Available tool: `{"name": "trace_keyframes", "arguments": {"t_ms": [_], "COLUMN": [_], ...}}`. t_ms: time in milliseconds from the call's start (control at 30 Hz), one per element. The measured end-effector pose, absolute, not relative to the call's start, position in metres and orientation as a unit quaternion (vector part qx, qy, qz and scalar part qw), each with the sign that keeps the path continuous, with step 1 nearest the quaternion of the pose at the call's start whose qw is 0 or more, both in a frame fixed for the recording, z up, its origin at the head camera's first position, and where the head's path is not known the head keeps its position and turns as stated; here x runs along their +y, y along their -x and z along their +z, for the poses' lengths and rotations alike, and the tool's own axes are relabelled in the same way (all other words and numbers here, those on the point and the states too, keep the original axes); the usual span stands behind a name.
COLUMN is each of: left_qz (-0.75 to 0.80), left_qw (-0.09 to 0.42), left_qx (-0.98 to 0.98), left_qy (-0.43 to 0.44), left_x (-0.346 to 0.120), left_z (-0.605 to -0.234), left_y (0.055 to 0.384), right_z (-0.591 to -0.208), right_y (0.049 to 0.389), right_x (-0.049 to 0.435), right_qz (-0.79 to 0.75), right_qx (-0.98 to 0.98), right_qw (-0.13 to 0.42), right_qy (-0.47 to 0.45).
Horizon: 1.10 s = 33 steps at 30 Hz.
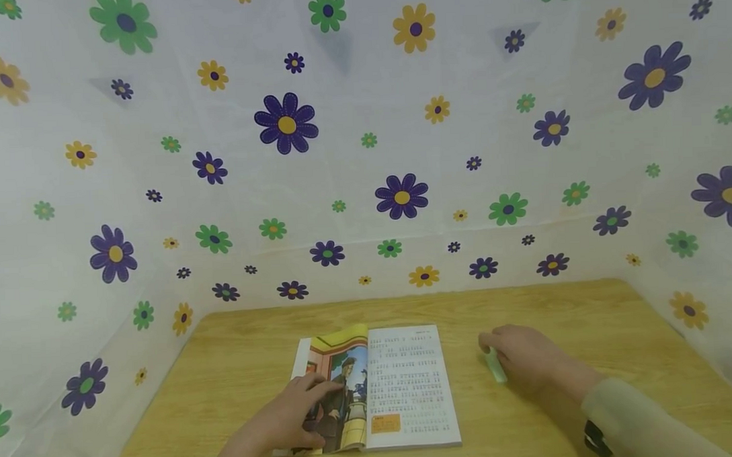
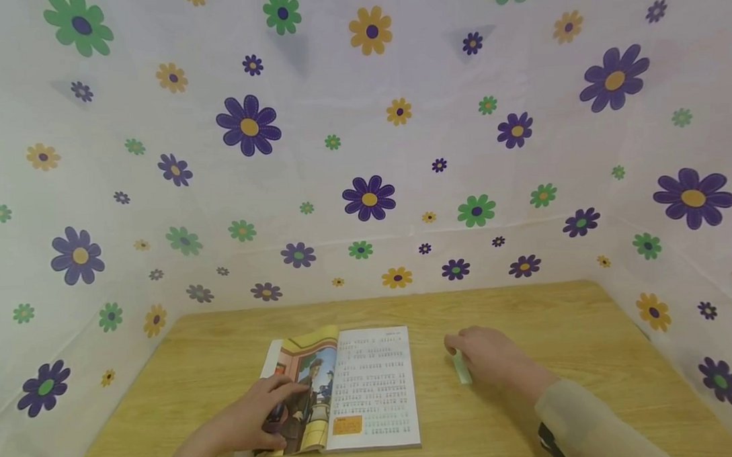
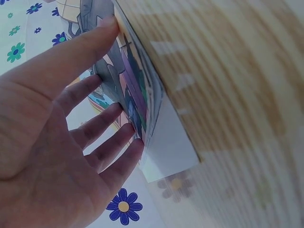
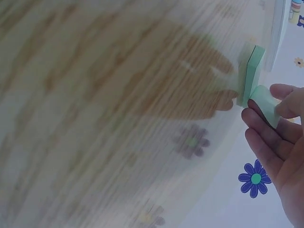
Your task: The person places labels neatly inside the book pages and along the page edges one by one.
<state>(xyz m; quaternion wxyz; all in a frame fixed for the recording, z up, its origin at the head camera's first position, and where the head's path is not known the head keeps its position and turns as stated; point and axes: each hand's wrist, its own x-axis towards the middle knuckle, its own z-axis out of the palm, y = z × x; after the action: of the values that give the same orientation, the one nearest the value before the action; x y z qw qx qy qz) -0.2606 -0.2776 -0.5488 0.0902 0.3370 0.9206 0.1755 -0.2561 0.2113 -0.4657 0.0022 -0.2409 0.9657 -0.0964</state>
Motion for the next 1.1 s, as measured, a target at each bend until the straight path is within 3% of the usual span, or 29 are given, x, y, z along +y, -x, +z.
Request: {"name": "trace_keyframes", "arguments": {"t_ms": [400,667,867,1100], "left_qz": [0.186,0.187,0.193,0.183], "left_qw": [0.107,0.114,0.139,0.143], "left_qx": [0.918,0.922,0.923,0.926], "left_qy": [-0.333,-0.319,-0.302,-0.299], "left_x": [-0.252,-0.256,-0.244,-0.242], "left_z": [-0.486,-0.497,-0.47,-0.465], "left_y": [0.229,0.234,0.222,0.219], "right_z": [-0.464,-0.464,-0.469,-0.469], "right_y": [0.256,0.259,0.263,0.264], "right_x": [0.211,0.212,0.215,0.216], "right_qz": [-0.058,-0.056,-0.049,-0.055], "right_qx": [0.961,0.957,0.952,0.946], "right_qw": [-0.021,-0.009,-0.026,-0.039], "right_qy": [0.269,0.285,0.3,0.318]}}
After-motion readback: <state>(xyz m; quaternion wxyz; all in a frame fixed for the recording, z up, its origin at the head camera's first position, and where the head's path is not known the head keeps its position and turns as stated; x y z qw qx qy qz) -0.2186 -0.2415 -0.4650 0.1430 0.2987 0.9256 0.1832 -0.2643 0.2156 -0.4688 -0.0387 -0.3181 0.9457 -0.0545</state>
